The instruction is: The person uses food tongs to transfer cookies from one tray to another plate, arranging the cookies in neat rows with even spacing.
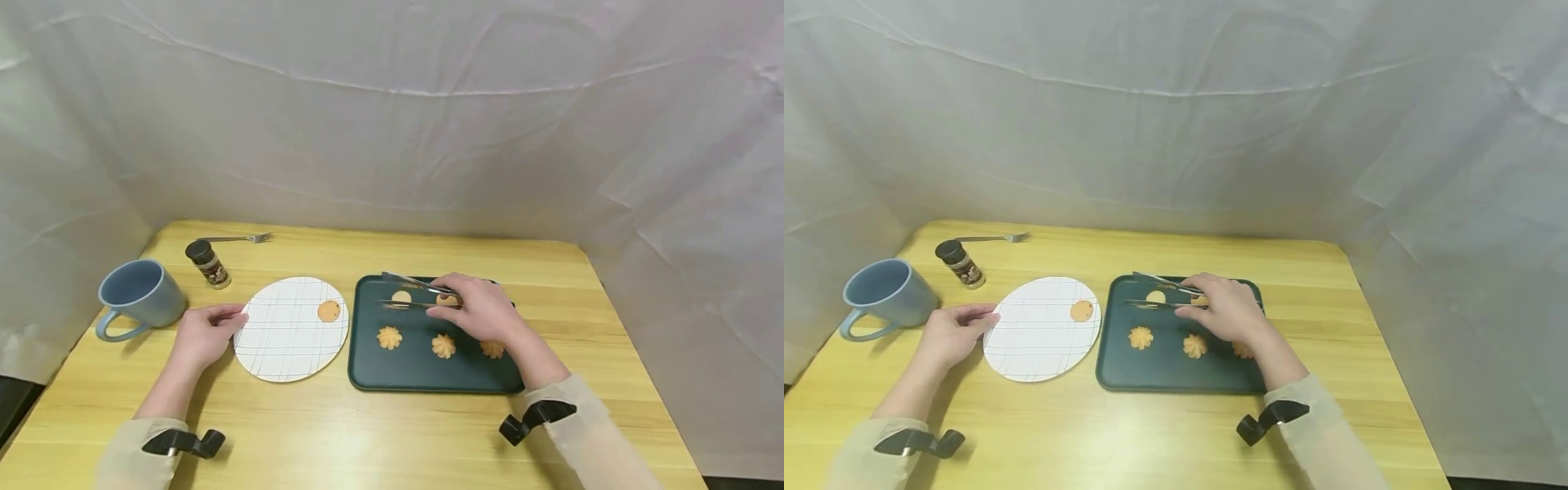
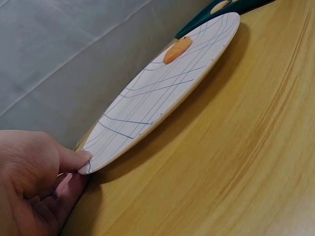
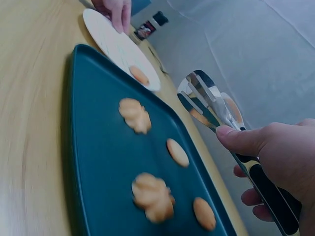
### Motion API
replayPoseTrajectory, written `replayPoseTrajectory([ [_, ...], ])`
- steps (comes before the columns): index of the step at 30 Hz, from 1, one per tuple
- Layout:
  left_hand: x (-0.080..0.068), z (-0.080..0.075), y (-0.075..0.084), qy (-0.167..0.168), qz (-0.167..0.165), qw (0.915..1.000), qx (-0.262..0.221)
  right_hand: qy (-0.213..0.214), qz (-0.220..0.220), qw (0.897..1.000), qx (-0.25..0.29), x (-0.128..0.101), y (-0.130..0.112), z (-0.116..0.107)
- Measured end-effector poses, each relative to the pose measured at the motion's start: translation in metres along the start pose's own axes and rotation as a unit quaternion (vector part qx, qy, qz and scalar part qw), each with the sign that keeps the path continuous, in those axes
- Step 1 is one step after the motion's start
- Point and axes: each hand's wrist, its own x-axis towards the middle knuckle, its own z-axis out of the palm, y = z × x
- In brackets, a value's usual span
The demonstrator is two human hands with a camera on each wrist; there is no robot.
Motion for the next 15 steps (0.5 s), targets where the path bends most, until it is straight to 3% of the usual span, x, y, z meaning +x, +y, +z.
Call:
replayPoseTrajectory([
  [15, -0.001, -0.002, 0.001, -0.006, -0.004, 0.9999, 0.008, 0.017, 0.034, 0.999, -0.020, -0.045, 0.053, -0.012],
])
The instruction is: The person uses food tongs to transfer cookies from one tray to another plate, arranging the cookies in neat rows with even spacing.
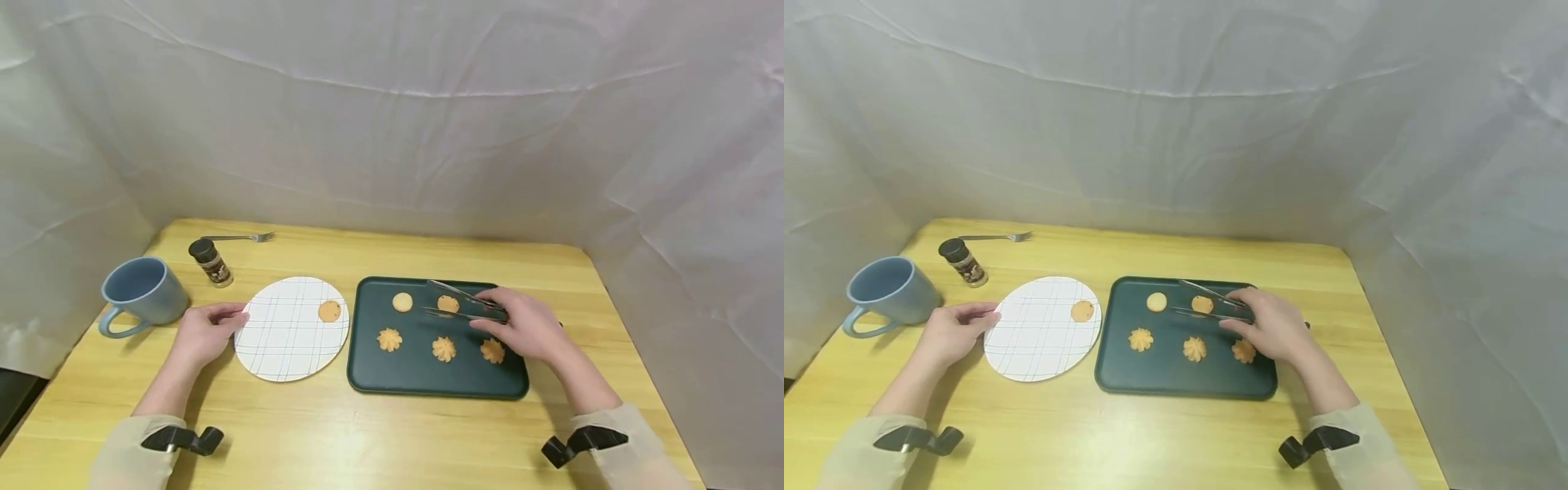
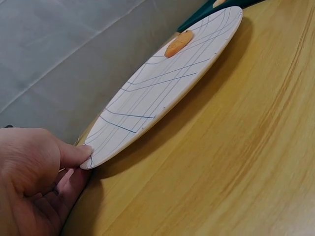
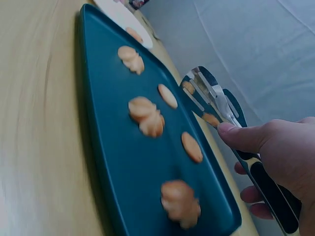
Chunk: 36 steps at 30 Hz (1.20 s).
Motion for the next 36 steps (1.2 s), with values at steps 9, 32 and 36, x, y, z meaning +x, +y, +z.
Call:
replayPoseTrajectory([
  [9, -0.001, -0.002, 0.000, 0.000, -0.007, 1.0000, 0.004, 0.009, 0.009, 1.000, -0.006, -0.011, 0.028, 0.002],
  [32, -0.003, 0.002, 0.005, -0.004, -0.011, 0.9999, -0.011, -0.010, 0.030, 0.999, 0.008, -0.010, 0.046, 0.011],
  [36, -0.002, 0.000, 0.003, 0.001, -0.009, 0.9999, -0.006, -0.011, 0.025, 1.000, 0.002, -0.008, 0.046, 0.012],
])
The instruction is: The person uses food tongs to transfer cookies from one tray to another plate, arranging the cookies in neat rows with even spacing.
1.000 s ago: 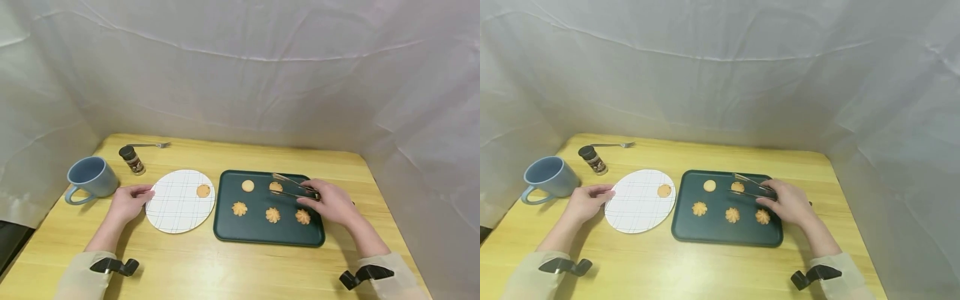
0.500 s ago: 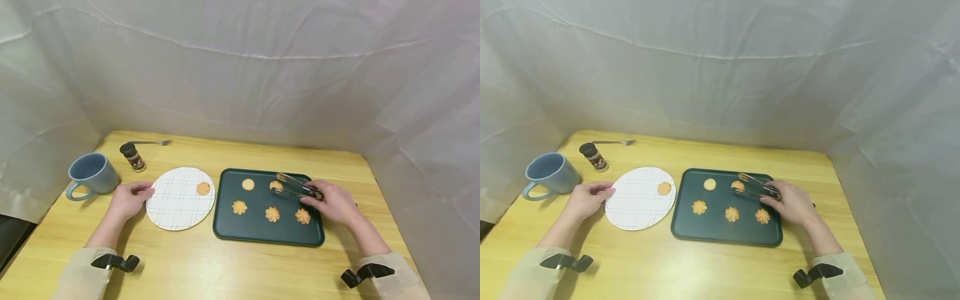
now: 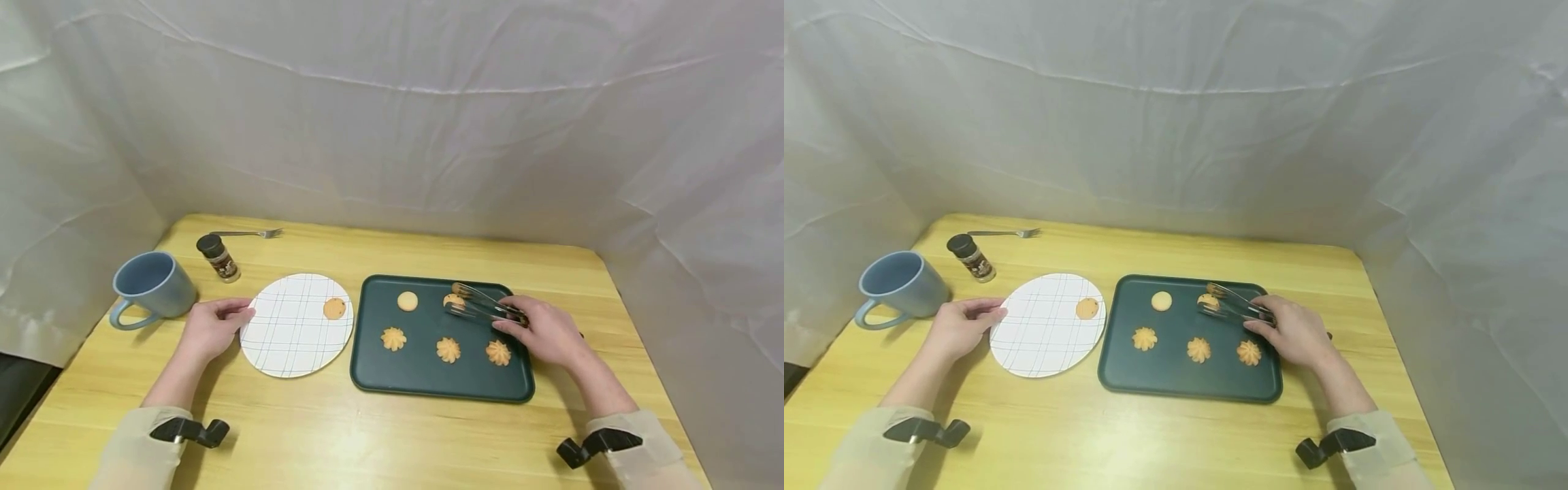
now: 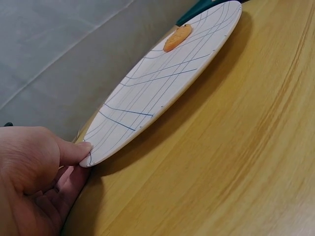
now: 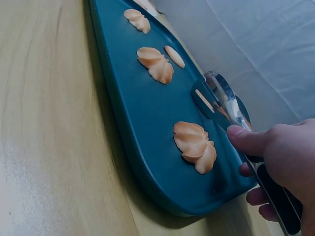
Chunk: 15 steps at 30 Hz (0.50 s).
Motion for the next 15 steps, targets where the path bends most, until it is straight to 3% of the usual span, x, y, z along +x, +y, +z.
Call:
replayPoseTrajectory([
  [15, 0.0004, -0.0004, -0.0009, -0.004, -0.005, 1.0000, 0.000, 0.023, -0.005, 1.000, -0.010, -0.0028, -0.0005, 0.0009],
])
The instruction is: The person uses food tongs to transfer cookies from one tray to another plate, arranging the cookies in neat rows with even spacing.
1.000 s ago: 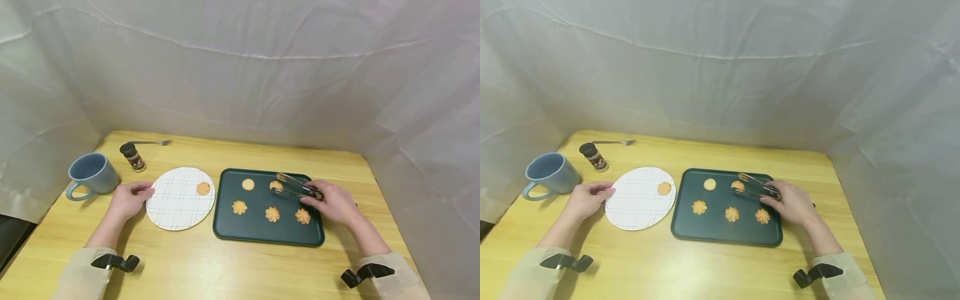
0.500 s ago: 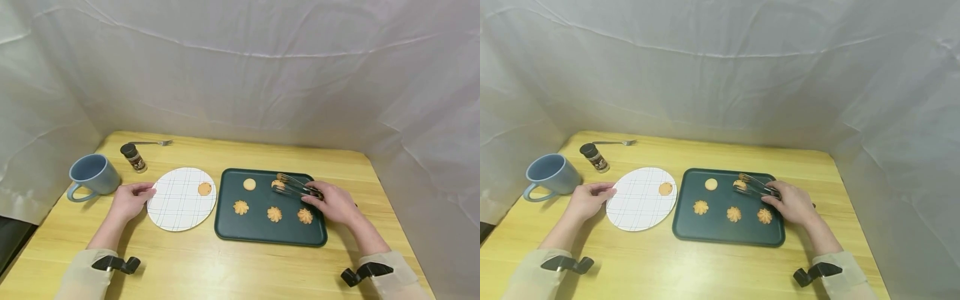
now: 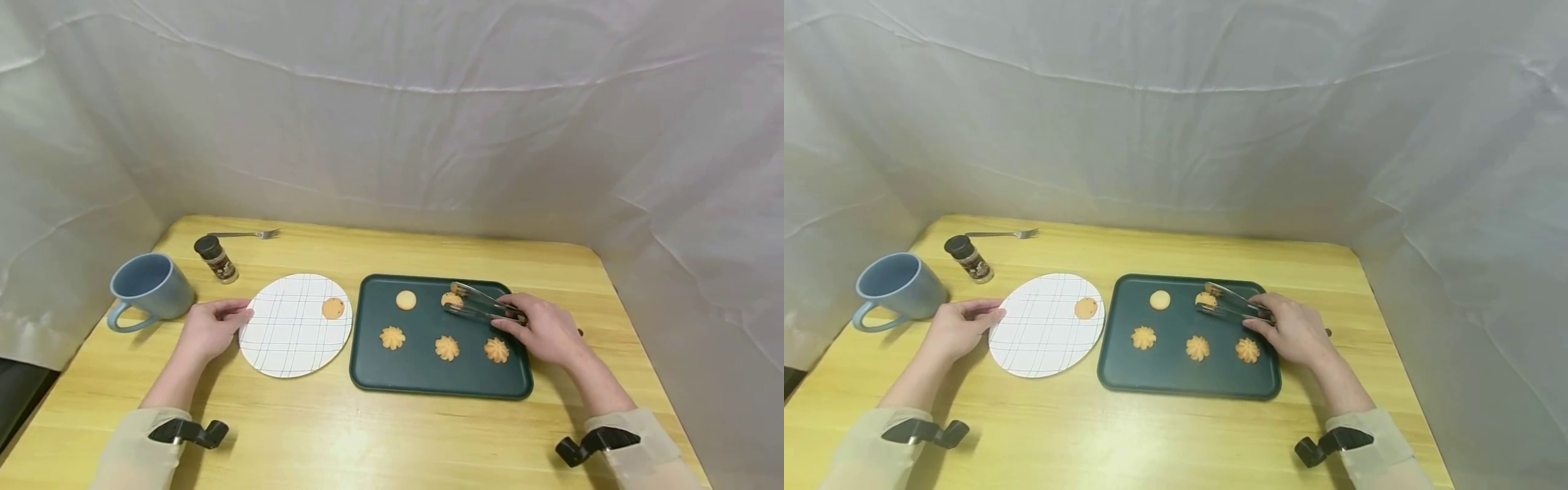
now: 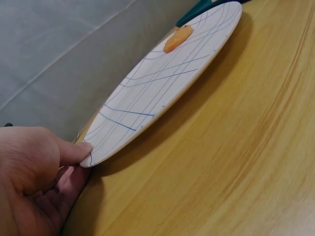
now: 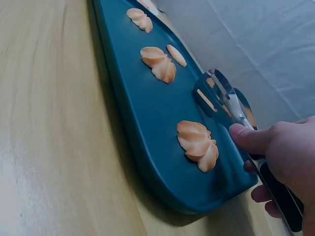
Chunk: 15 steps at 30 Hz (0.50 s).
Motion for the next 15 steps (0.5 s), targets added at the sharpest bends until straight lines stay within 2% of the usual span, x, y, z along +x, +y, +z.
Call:
replayPoseTrajectory([
  [9, -0.0007, -0.0006, -0.0019, 0.003, -0.002, 1.0000, 0.000, -0.025, 0.021, 0.999, 0.002, 0.0052, -0.0039, 0.0006],
  [15, 0.0011, 0.0018, -0.0026, 0.009, 0.015, 0.9998, 0.004, -0.028, 0.015, 1.000, -0.001, 0.0052, -0.0049, 0.0008],
])
